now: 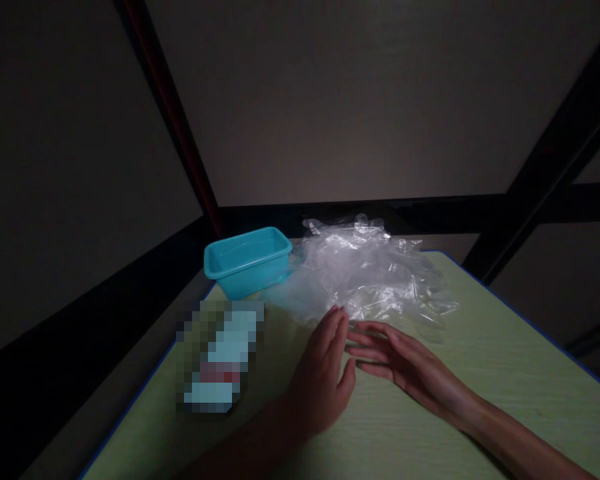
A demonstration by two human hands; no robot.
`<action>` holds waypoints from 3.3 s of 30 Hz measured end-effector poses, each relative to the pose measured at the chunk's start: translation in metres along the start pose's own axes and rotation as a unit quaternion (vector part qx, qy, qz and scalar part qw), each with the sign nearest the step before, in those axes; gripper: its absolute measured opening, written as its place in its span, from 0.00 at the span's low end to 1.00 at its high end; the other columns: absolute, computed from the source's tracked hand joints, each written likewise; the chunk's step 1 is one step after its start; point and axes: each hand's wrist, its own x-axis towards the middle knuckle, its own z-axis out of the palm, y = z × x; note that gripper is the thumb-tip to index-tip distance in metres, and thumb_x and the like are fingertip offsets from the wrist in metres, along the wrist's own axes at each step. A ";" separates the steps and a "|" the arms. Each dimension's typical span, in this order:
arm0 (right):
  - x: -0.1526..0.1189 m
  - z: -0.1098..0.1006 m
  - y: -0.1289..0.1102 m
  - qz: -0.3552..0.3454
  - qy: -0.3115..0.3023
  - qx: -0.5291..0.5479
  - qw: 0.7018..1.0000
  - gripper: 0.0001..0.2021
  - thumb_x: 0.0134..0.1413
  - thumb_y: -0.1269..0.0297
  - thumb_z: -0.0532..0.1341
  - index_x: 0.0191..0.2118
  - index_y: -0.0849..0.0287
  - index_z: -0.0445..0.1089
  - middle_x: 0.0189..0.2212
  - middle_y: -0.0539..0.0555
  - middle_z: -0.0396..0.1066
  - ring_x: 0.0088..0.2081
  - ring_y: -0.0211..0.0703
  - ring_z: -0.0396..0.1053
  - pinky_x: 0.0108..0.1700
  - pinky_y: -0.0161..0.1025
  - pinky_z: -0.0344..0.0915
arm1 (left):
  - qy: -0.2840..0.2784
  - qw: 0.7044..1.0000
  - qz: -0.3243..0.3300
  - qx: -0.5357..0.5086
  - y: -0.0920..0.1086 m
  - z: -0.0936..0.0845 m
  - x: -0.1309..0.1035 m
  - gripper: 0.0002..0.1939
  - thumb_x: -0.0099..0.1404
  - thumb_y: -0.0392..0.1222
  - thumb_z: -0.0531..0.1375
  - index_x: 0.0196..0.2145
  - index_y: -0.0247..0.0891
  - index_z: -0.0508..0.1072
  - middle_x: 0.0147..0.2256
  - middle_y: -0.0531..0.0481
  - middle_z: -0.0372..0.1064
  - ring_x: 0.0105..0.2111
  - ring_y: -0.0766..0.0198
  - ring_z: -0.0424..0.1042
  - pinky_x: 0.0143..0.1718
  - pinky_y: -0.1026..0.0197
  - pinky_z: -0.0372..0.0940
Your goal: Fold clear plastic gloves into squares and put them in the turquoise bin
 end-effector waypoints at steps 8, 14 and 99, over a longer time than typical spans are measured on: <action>0.003 -0.004 0.002 0.025 -0.067 0.097 0.993 0.19 0.53 0.51 0.60 0.48 0.54 0.65 0.45 0.56 0.73 0.43 0.43 0.72 0.45 0.40 0.66 | -0.009 0.999 0.028 -0.021 -0.001 0.000 0.002 0.34 0.63 0.28 0.48 0.63 0.37 0.39 0.60 0.36 0.51 0.61 0.56 0.49 0.58 0.52 0.56; 0.000 -0.003 0.003 0.018 -0.099 0.115 0.988 0.21 0.56 0.52 0.58 0.53 0.50 0.61 0.46 0.54 0.71 0.45 0.42 0.71 0.46 0.40 0.64 | -0.035 0.998 0.033 -0.040 0.000 0.000 0.002 0.33 0.62 0.28 0.47 0.63 0.34 0.40 0.59 0.33 0.51 0.61 0.54 0.51 0.57 0.52 0.57; -0.009 -0.029 -0.036 -0.036 -0.101 -0.266 0.958 0.17 0.50 0.49 0.60 0.25 0.59 0.73 0.10 0.45 0.60 0.13 0.30 0.51 0.19 0.33 0.47 | -0.267 0.914 -0.203 -0.227 -0.022 -0.041 0.034 0.13 0.56 0.41 0.59 0.39 0.34 0.75 0.35 0.47 0.75 0.31 0.63 0.72 0.33 0.64 0.65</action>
